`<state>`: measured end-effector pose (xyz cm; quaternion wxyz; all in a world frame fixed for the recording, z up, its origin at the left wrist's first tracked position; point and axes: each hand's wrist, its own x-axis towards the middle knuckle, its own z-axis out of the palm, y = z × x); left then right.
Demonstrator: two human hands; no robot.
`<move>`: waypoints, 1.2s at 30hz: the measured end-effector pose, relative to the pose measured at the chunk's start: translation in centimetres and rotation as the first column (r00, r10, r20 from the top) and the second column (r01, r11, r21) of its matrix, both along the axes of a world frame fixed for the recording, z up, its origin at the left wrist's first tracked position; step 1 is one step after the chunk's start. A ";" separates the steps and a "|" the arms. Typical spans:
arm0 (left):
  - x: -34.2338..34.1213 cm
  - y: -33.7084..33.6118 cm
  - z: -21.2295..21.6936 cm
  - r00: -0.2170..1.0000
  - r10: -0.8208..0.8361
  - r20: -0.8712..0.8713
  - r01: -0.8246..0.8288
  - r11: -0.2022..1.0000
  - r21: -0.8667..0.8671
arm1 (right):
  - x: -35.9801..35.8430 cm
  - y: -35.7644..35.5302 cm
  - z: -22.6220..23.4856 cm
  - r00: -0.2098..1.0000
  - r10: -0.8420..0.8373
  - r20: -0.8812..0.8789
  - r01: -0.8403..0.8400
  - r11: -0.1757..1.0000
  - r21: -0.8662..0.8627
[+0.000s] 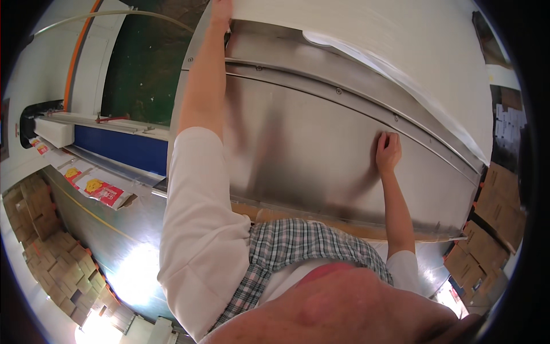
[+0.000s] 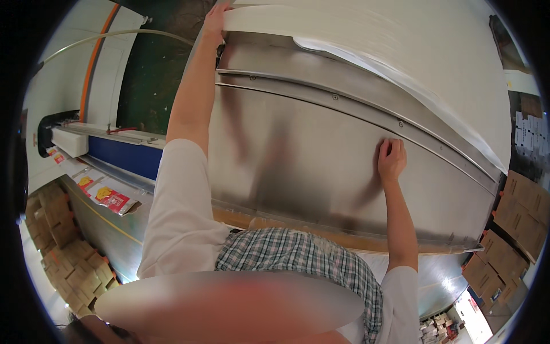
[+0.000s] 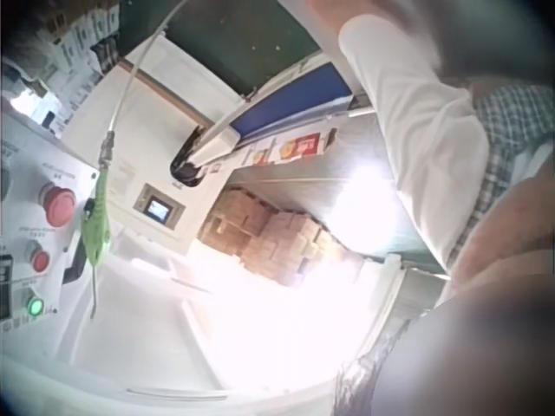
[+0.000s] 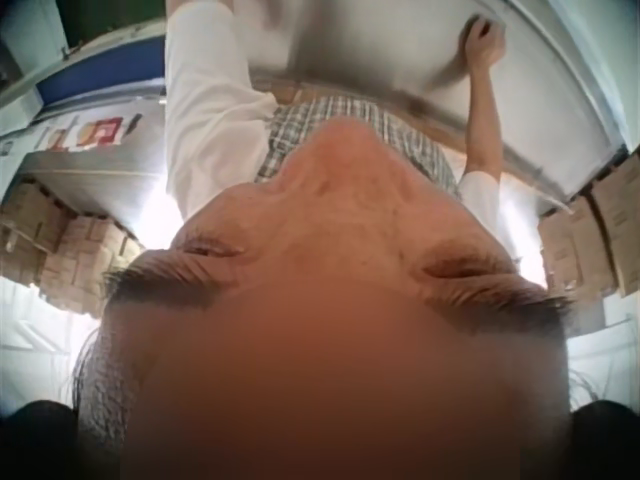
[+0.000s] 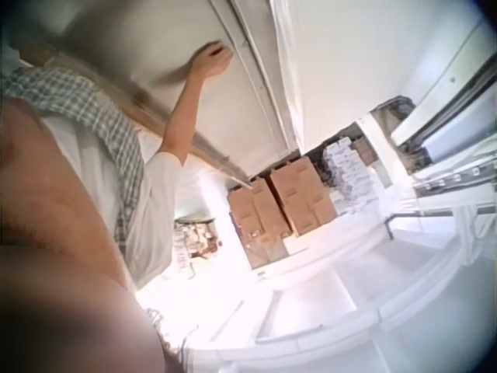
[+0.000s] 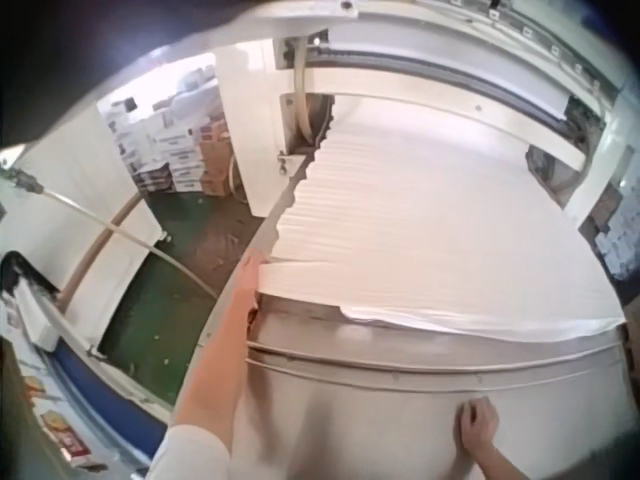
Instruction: Aligning and moving large sheets of paper from a stack into an industrial machine.
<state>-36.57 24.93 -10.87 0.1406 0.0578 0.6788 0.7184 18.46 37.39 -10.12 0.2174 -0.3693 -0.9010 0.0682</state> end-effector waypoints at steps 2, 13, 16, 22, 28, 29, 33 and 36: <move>0.3 -1.1 0.4 0.968 -0.242 -0.059 0.227 0.954 -0.199 | 0.4 0.3 -0.2 1.000 0.004 0.001 -0.004 1.000 0.000; 12.0 7.8 9.2 0.219 -0.923 -0.316 0.196 0.359 -0.912 | 0.6 0.4 -0.4 0.999 0.011 -0.047 -0.012 0.999 -0.035; 16.8 9.0 9.6 0.156 -0.973 -0.171 0.017 0.176 -0.984 | 0.1 0.9 0.3 0.996 -0.084 -0.011 0.078 0.964 -0.256; 18.2 8.2 8.1 0.159 -0.962 -0.224 -0.024 0.223 -0.975 | -10.1 4.9 6.3 0.912 0.293 -0.287 -0.313 0.949 -0.025; 19.3 7.1 7.5 0.136 -0.972 -0.193 -0.072 0.185 -0.980 | -23.5 5.8 8.3 0.847 0.531 -0.029 -0.532 0.844 -0.064; 19.3 6.4 7.4 0.102 -0.949 -0.297 -0.071 0.291 -0.954 | -23.7 6.3 8.4 0.887 0.446 0.119 -0.438 0.894 -0.093; 20.2 7.1 9.7 0.281 -0.954 -0.105 -0.156 0.062 -0.986 | -17.4 15.3 7.3 0.874 0.241 0.422 -0.174 0.966 -0.191; 19.0 6.9 11.7 0.469 -0.879 0.084 -0.097 -0.146 -0.985 | -8.2 23.9 9.1 0.879 0.180 0.441 -0.067 0.964 -0.259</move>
